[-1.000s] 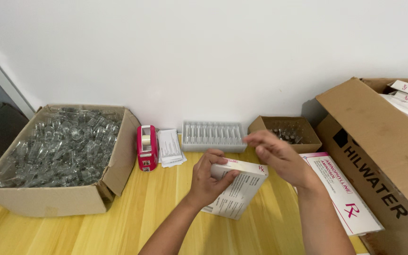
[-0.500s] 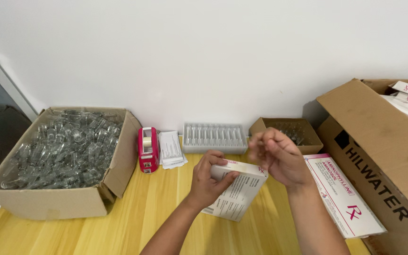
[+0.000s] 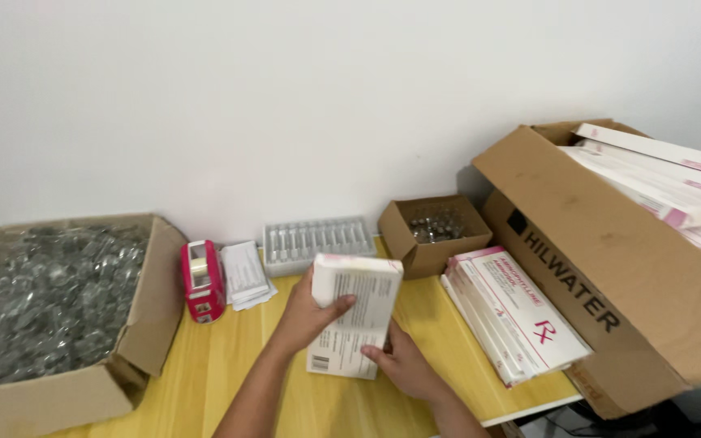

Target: The person packs small glass vials into a clear plastic tray, places the tray and a folded paper insert into a white cardboard box, and seals the box with tape. The person repeats this process for multiple boxes, retrieving vials from a larger container and organizing them into trays before packaging.

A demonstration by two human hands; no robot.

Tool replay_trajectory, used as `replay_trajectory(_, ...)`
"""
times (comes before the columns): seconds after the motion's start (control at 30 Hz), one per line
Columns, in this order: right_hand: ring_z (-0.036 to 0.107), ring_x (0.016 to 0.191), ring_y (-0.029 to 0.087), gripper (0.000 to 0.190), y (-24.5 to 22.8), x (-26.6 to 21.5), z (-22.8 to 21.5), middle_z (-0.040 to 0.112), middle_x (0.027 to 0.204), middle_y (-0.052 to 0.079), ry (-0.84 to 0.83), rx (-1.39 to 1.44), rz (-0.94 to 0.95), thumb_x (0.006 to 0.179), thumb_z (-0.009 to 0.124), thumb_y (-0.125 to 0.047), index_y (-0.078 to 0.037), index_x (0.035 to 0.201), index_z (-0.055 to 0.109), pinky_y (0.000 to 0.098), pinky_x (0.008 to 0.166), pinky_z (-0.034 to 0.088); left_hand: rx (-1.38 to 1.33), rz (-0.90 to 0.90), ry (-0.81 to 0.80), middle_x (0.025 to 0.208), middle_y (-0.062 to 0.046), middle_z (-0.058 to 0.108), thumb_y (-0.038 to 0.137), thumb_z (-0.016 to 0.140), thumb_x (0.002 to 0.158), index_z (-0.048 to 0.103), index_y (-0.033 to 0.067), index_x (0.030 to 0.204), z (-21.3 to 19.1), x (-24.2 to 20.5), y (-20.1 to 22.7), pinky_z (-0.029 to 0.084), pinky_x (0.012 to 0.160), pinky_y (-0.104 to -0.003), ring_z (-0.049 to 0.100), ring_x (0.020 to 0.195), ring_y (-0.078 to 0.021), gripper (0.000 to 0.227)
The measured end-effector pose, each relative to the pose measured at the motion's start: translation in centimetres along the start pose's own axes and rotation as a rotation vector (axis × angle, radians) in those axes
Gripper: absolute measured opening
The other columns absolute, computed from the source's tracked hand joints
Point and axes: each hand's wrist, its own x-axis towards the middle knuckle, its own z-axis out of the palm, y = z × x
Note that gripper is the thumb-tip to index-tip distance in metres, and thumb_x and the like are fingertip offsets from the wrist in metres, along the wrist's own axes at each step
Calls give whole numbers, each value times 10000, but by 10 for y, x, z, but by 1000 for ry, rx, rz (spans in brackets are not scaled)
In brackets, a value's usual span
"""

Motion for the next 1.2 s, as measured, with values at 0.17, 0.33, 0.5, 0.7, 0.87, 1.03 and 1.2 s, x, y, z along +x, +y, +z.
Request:
replay_trajectory(0.17,706,1071,262,589,-23,-4,-27,714,1222,207,231,261,22,916,677,-150,20,1440,467,409,937,577,-49,-282,-297,1183,-105,741,216,762,849,393,79,1488,14,2,-20,597,823,-404,729,1022,-233,751)
replay_trajectory(0.33,747,922,265,567,-78,-51,-79,754,1125,195,487,80,20,882,691,-142,-29,1404,503,387,788,617,-209,-427,-406,1300,-146,647,246,690,916,310,68,1515,66,-2,-16,607,841,-393,698,1096,-239,732)
replay_trajectory(0.5,717,850,291,517,-137,-128,-102,723,1115,136,785,-874,-18,865,745,-201,-80,1357,645,390,683,568,-243,-395,-477,1448,-134,553,372,555,995,291,84,1560,106,-4,-10,559,927,-343,634,1226,-210,687)
replay_trajectory(0.7,699,1005,346,525,-145,-151,-109,694,1158,196,661,-1299,-194,781,768,-172,-48,1278,656,420,853,571,-214,-393,-480,1464,-114,545,395,547,1020,330,63,1548,146,5,-30,557,970,-360,621,1243,-217,661)
replay_trajectory(0.87,710,1016,304,544,-144,-164,-99,718,1105,131,643,-1191,-305,694,786,-160,-78,1221,678,420,841,574,-362,-517,-388,1514,-94,523,470,472,1012,326,141,1563,185,9,-46,532,999,-403,556,1317,-255,659)
replay_trajectory(1.03,693,985,284,681,-152,-158,-101,680,1206,119,715,-1374,-180,668,788,-92,-141,1332,645,412,780,587,-335,-532,-313,1675,-33,226,522,357,1020,66,285,1641,224,12,-55,460,1104,-429,319,1509,-251,725)
replay_trajectory(1.2,656,1101,268,842,-125,-107,-118,610,1302,129,444,-1695,130,681,724,-54,-57,1483,467,319,765,610,-399,-581,-261,1692,-109,237,300,424,1020,3,243,1642,258,16,-67,347,1173,-408,327,1519,-312,753)
